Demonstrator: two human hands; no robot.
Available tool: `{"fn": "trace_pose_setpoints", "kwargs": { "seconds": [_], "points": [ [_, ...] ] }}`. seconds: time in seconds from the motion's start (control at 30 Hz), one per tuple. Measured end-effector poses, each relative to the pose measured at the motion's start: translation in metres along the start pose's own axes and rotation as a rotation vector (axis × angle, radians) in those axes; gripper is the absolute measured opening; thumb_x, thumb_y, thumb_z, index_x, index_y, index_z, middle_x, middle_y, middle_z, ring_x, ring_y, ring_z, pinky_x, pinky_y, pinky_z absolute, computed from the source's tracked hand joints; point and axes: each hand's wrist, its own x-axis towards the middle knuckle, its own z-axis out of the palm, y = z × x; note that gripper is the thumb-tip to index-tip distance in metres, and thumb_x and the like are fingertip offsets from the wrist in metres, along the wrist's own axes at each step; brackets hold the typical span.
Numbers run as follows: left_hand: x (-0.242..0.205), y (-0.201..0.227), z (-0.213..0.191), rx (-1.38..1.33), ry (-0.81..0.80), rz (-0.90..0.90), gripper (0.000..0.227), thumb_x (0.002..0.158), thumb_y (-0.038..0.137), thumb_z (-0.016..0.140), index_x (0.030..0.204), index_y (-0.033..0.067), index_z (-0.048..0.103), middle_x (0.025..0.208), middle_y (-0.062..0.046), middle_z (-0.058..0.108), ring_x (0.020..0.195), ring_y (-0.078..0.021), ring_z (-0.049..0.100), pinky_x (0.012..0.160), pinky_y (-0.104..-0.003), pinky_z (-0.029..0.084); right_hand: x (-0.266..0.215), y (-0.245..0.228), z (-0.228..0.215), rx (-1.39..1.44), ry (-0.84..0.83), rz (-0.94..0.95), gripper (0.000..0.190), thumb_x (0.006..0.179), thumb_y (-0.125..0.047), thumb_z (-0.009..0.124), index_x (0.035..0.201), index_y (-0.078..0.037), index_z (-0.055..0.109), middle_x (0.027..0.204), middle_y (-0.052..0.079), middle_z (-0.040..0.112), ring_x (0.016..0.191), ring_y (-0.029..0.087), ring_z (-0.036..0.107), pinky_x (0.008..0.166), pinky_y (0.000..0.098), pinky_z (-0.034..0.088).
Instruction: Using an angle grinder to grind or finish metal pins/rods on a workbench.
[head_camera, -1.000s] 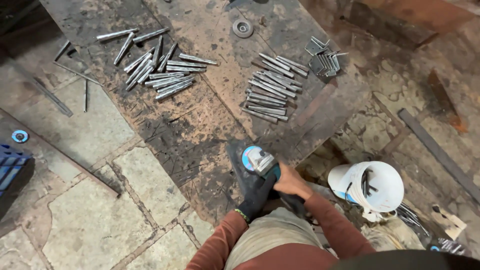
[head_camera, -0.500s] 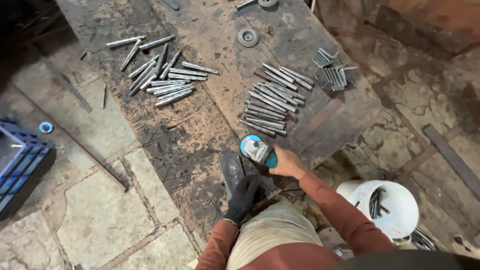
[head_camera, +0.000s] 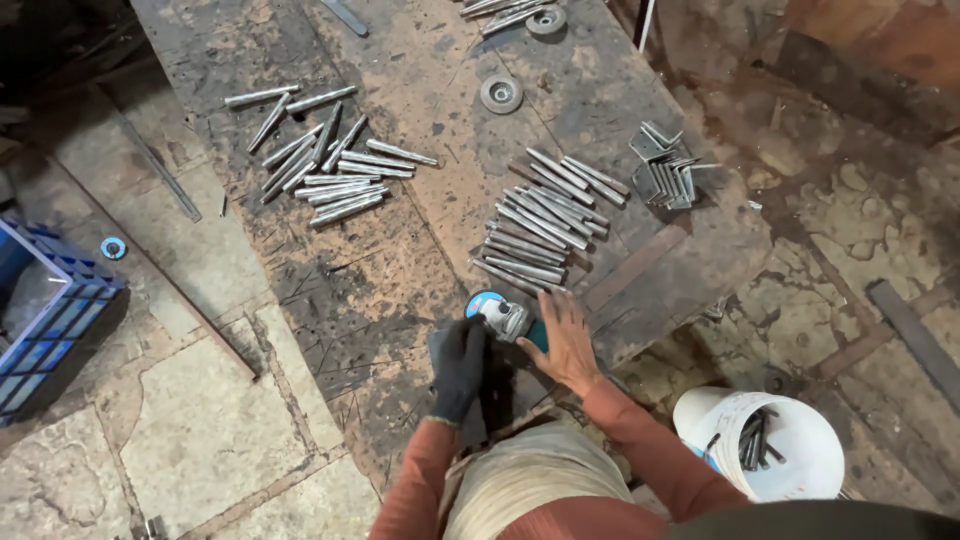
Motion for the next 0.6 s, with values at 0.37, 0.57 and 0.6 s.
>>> {"fn": "trace_pose_setpoints", "kwargs": {
  "seconds": [0.37,0.57,0.6],
  "points": [
    [0.116,0.106,0.042,0.726,-0.238,0.290,0.079,0.075,0.026,0.074,0.144,-0.0007,0.046,0.135,-0.025,0.057,0.125,-0.0438,0.053,0.105,-0.050,0.041,-0.070,0.090,0.059,0.454,-0.098,0.554,0.038,0.090,-0.025,0.074,0.078,0.000,0.049,0.068,0.020,0.045,0.063,0.040,0.046,0.059,0.0441,0.046],
    [0.185,0.018,0.120,1.143,-0.217,0.837,0.050,0.091,0.019,0.053,0.141,0.0164,0.056,0.147,-0.016,0.056,0.141,-0.0394,0.046,0.120,-0.058,0.028,-0.034,0.021,0.001,0.254,-0.063,0.435,0.063,0.081,-0.047,0.076,0.120,-0.004,0.052,0.115,0.024,0.053,0.106,0.045,0.049,0.090,0.0549,0.042],
    [0.196,0.006,0.132,1.109,-0.216,0.885,0.049,0.092,0.019,0.049,0.140,0.0194,0.057,0.147,-0.016,0.055,0.140,-0.0383,0.047,0.120,-0.060,0.027,-0.022,0.006,-0.011,0.121,-0.054,0.241,0.099,0.074,-0.061,0.078,0.147,-0.004,0.043,0.149,0.029,0.042,0.135,0.054,0.036,0.108,0.0657,0.030]
  ]
}}
